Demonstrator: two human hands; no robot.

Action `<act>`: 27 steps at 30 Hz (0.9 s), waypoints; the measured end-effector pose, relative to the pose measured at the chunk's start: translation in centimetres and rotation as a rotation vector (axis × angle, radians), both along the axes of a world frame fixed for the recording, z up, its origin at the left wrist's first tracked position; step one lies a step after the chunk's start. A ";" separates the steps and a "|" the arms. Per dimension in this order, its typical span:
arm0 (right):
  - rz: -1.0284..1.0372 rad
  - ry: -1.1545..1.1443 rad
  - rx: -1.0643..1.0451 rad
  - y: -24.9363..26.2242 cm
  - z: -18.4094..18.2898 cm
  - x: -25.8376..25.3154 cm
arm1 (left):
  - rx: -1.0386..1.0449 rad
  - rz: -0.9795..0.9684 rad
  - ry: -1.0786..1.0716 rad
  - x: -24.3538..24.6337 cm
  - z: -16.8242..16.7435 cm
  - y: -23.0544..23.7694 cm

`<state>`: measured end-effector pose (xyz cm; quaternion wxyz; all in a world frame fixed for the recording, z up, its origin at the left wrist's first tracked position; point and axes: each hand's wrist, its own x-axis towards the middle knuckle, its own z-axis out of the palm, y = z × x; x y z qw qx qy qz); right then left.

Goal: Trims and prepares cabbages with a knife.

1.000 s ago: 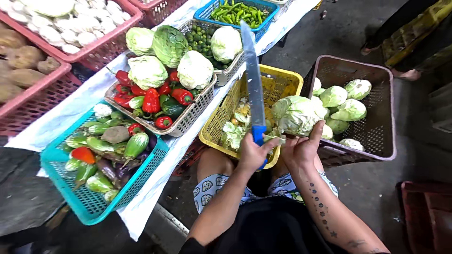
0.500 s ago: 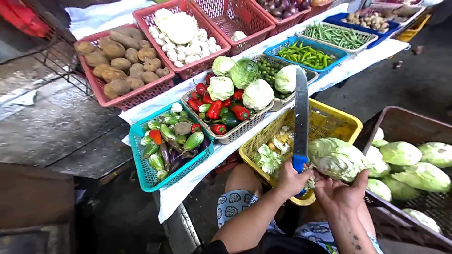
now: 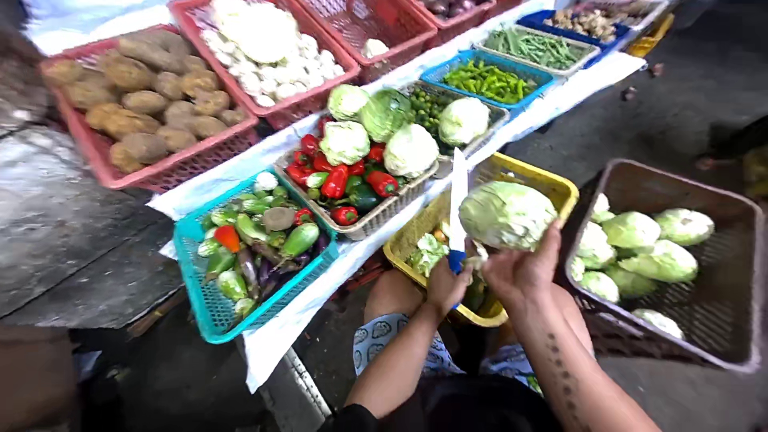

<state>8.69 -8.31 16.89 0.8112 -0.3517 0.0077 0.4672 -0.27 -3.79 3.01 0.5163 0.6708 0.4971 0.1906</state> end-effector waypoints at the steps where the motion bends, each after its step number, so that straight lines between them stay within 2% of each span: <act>1: 0.030 0.025 -0.026 0.0 -0.4 0.4 | 0.012 0.005 -0.027 -0.1 -0.4 0.1; 4: 0.050 0.074 -0.090 -0.2 -1.1 2.0 | 0.003 -0.002 -0.067 0.1 -1.2 0.3; 8: 0.049 0.107 -0.115 0.1 -1.3 2.9 | -0.027 -0.059 -0.004 0.1 -0.7 0.2; 11: 0.228 0.199 -0.016 1.0 -1.9 2.0 | -0.020 -0.077 0.043 -0.4 -0.1 0.1; 14: 0.391 0.353 0.067 1.9 -2.4 0.4 | 0.123 -0.081 0.007 -0.7 -0.1 -0.3; 16: 0.524 0.351 0.055 2.2 -2.7 -1.0 | 0.196 -0.103 -0.030 -1.3 0.1 -0.8; 18: 0.685 0.290 0.012 2.9 -1.8 -3.1 | 0.128 -0.157 0.041 -2.1 1.7 -1.0; 19: 0.760 0.264 -0.026 3.6 -1.1 -4.2 | 0.067 -0.240 0.166 -2.2 2.8 -0.9; 21: 0.878 0.134 -0.131 6.1 1.5 -5.7 | 0.046 -0.329 0.288 -2.0 4.0 -0.4; 23: 0.930 -0.117 -0.268 9.6 4.6 -6.8 | 0.073 -0.246 0.195 -1.5 2.7 -0.1; 25: 0.907 -0.507 -0.359 13.0 6.3 -7.3 | 0.067 -0.183 0.128 -1.3 1.6 -0.3; 27: 0.774 -1.094 -0.451 15.8 6.7 -8.2 | 0.086 -0.166 0.111 -1.4 1.8 -0.3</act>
